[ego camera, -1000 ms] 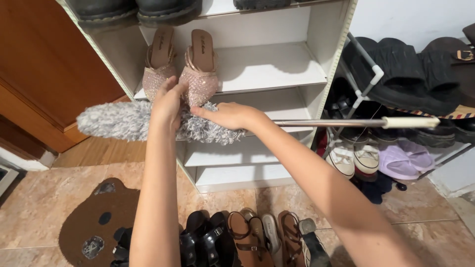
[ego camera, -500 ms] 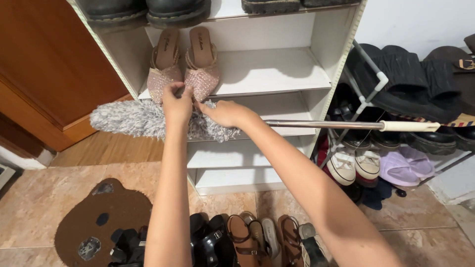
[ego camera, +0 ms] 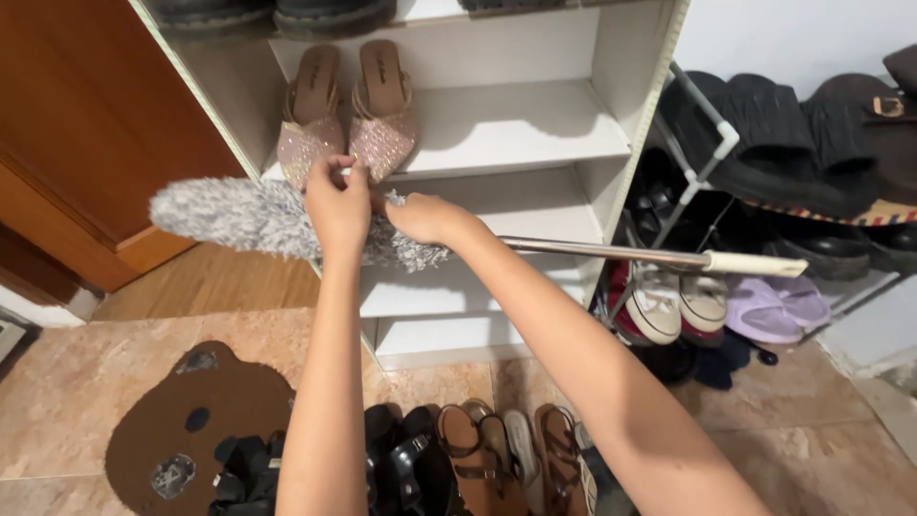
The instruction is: The person uses a long-handled duster to clean several pairs of shoes, including black boots, black loafers, and sparkly pink heels, then places them on a white shoe rack.
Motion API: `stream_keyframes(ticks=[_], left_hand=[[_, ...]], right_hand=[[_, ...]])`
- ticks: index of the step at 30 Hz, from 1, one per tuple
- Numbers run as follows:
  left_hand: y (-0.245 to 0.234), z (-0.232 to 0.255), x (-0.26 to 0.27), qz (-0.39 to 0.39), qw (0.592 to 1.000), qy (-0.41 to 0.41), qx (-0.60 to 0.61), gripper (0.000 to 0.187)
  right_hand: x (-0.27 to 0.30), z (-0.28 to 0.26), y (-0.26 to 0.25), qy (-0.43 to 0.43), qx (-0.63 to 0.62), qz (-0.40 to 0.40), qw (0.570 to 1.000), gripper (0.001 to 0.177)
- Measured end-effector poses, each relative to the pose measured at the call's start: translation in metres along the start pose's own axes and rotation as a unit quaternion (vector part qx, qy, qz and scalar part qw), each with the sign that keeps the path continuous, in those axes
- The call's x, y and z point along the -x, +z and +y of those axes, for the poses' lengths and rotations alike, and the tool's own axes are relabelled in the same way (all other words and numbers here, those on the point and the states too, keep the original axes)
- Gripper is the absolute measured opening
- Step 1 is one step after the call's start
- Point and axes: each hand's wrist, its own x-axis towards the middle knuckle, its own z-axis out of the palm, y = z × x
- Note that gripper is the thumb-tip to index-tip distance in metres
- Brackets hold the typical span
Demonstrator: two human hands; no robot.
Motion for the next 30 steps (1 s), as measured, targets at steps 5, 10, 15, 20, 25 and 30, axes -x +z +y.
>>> stream_keyframes(ticks=[5, 10, 15, 20, 25, 30], left_hand=[[-0.013, 0.011, 0.023, 0.008, 0.998, 0.049, 0.024, 0.009], [-0.023, 0.030, 0.055, 0.035, 0.996, 0.078, 0.014, 0.008], [-0.024, 0.046, 0.105, -0.049, 0.985, 0.049, 0.155, 0.008], [-0.001, 0.057, 0.177, -0.109, 0.980, 0.063, 0.156, 0.007], [0.048, 0.049, 0.260, -0.182, 0.961, 0.051, 0.203, 0.006], [0.113, 0.054, 0.347, -0.271, 0.926, 0.016, 0.262, 0.004]], right_hand=[[0.040, -0.005, 0.011, -0.004, -0.029, -0.014, 0.999, 0.091], [0.103, -0.007, 0.009, -0.072, -0.067, -0.048, 0.994, 0.064], [0.167, 0.020, 0.017, -0.091, -0.166, -0.119, 0.975, 0.049], [0.233, 0.072, 0.032, -0.041, -0.086, -0.057, 0.994, 0.049], [0.291, 0.176, 0.058, -0.012, -0.045, 0.004, 0.999, 0.049], [0.374, 0.268, 0.074, 0.026, -0.027, 0.101, 0.994, 0.045]])
